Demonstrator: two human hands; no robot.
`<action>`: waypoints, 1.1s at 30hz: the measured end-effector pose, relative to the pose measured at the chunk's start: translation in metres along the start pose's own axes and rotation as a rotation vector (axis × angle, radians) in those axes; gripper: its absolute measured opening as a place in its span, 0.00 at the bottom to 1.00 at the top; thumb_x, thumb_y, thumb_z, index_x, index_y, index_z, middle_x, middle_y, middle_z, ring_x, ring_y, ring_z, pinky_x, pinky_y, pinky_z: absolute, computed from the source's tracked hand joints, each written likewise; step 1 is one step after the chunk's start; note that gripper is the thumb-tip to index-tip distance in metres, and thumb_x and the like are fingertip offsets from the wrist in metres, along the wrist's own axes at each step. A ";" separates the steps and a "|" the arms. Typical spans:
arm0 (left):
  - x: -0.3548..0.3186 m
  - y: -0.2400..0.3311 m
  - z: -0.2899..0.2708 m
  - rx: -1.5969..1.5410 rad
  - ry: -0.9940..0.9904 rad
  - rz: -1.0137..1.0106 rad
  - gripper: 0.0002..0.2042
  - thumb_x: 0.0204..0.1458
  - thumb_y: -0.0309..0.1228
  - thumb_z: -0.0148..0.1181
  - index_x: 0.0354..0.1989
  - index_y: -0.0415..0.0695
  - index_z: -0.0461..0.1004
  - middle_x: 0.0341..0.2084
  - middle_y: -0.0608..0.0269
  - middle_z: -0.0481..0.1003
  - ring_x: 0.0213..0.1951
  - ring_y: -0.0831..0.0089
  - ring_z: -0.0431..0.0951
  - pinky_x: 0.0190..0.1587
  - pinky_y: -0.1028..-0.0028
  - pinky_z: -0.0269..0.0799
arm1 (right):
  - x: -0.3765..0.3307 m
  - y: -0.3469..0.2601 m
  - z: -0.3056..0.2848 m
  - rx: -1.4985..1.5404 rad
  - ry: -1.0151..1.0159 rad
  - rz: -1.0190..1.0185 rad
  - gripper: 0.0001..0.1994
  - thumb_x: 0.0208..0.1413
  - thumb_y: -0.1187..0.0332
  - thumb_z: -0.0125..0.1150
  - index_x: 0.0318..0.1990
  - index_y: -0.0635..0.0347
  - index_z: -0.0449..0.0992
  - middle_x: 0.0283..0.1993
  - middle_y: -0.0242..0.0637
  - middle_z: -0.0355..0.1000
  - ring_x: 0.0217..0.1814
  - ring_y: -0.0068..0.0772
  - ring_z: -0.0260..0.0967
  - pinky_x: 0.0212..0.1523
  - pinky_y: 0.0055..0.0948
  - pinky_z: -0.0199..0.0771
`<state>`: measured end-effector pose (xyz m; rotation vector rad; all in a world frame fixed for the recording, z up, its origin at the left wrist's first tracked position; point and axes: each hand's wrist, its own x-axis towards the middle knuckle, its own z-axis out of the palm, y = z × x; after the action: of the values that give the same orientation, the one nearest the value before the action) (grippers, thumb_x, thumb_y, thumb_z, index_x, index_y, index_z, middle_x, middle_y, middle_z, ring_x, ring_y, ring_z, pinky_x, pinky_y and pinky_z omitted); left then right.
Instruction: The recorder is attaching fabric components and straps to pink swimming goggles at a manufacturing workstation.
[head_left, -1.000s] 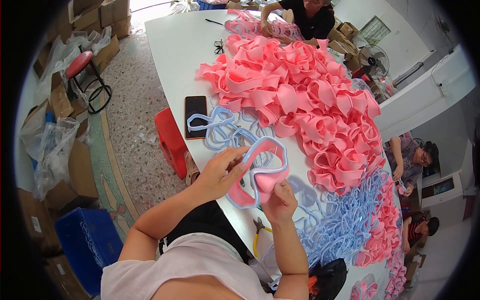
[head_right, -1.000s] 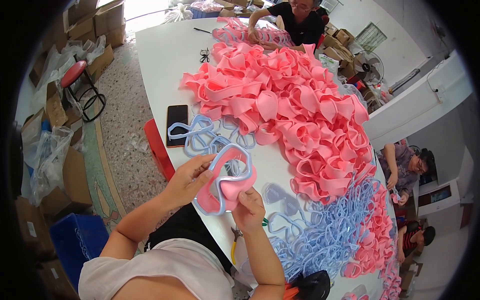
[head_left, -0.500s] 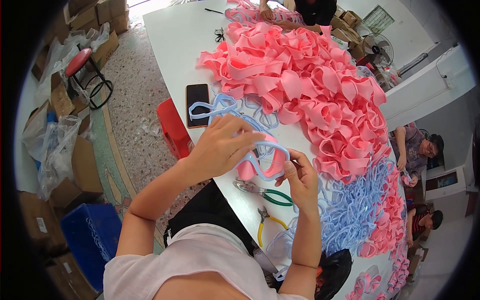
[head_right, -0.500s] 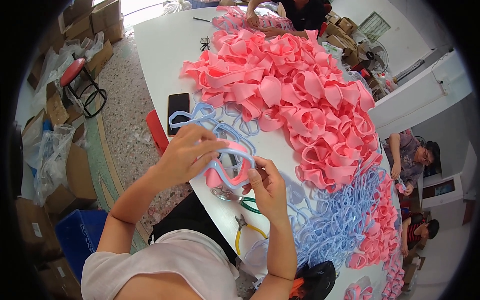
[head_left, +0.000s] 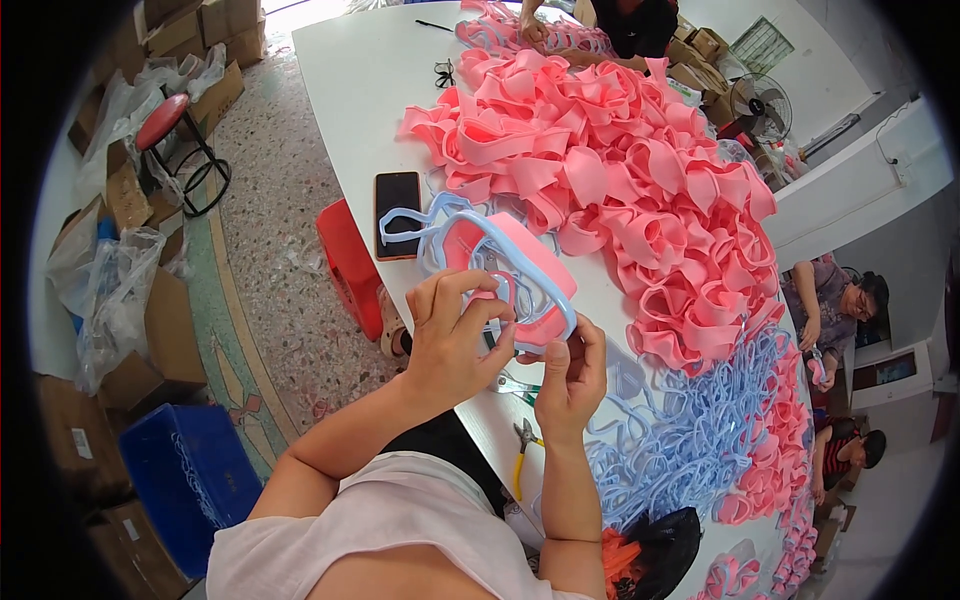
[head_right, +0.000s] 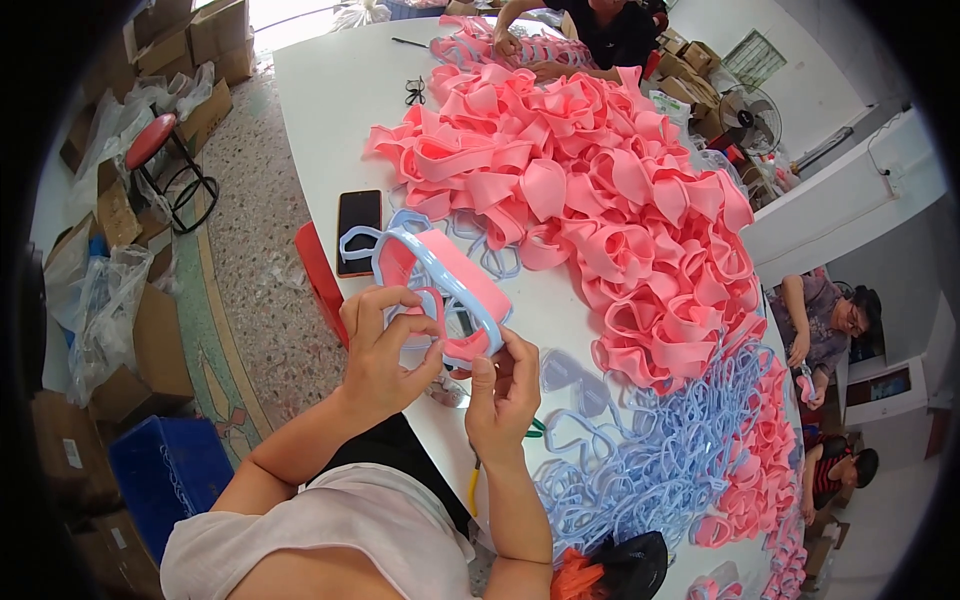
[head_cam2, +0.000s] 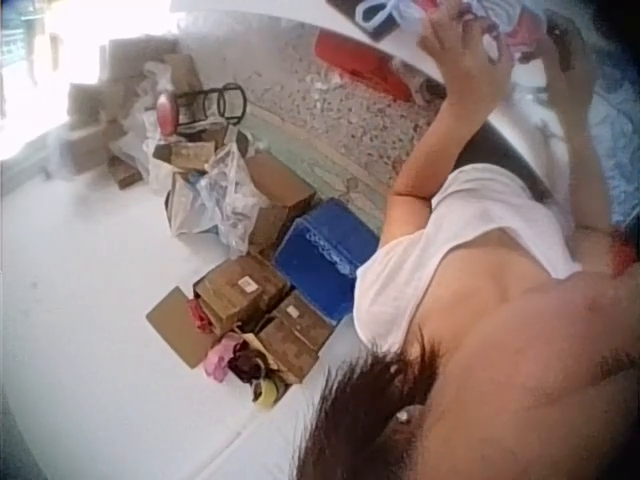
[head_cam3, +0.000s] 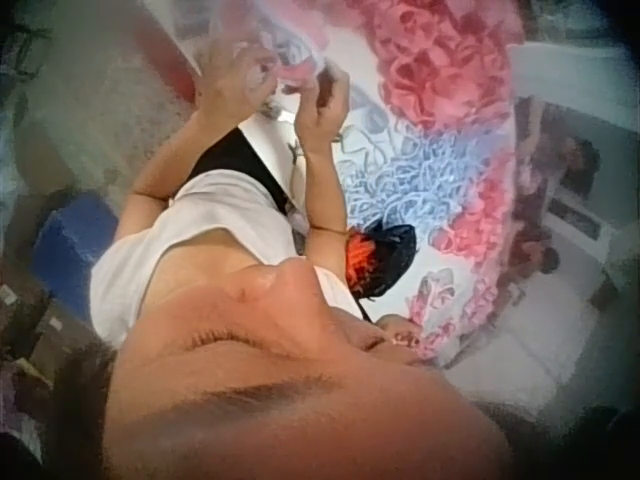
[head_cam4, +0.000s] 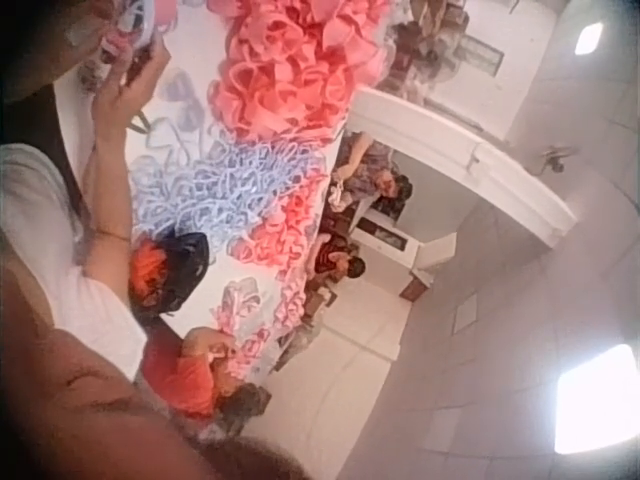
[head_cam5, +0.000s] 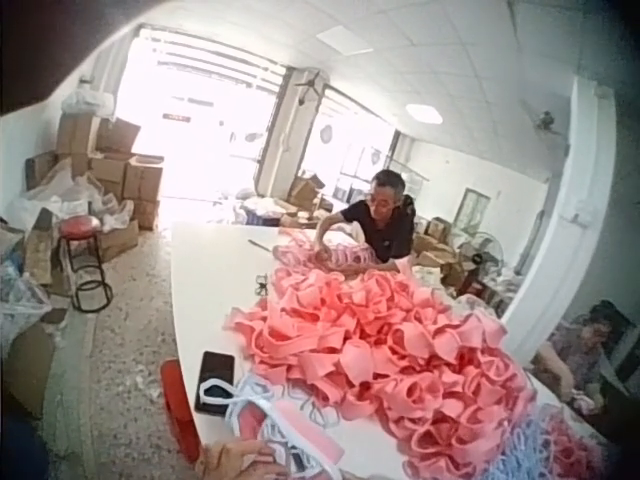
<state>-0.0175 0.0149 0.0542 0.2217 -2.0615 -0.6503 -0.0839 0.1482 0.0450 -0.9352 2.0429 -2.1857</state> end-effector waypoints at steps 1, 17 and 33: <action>0.000 -0.001 0.001 -0.001 0.000 0.001 0.12 0.36 0.26 0.68 0.31 0.49 0.75 0.45 0.66 0.68 0.50 0.64 0.64 0.51 0.65 0.53 | -0.001 0.000 0.000 -0.043 -0.007 -0.027 0.16 0.63 0.70 0.54 0.55 0.71 0.66 0.44 0.38 0.63 0.35 0.21 0.68 0.34 0.25 0.83; 0.008 0.000 0.008 -0.160 -0.051 0.128 0.12 0.37 0.27 0.68 0.33 0.53 0.77 0.40 0.72 0.71 0.48 0.68 0.66 0.49 0.66 0.55 | 0.000 -0.002 -0.011 0.211 0.020 0.158 0.15 0.64 0.70 0.52 0.54 0.70 0.64 0.42 0.41 0.71 0.42 0.26 0.73 0.37 0.27 0.82; 0.036 -0.018 0.000 0.096 -0.233 0.643 0.08 0.44 0.33 0.60 0.35 0.54 0.76 0.39 0.74 0.70 0.48 0.72 0.65 0.49 0.69 0.58 | -0.007 0.005 -0.007 0.019 -0.069 0.063 0.14 0.64 0.72 0.50 0.54 0.69 0.65 0.39 0.37 0.69 0.37 0.23 0.72 0.34 0.26 0.84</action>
<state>-0.0388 -0.0142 0.0711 -0.4715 -2.2146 -0.1836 -0.0827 0.1563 0.0380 -0.9175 1.9897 -2.1072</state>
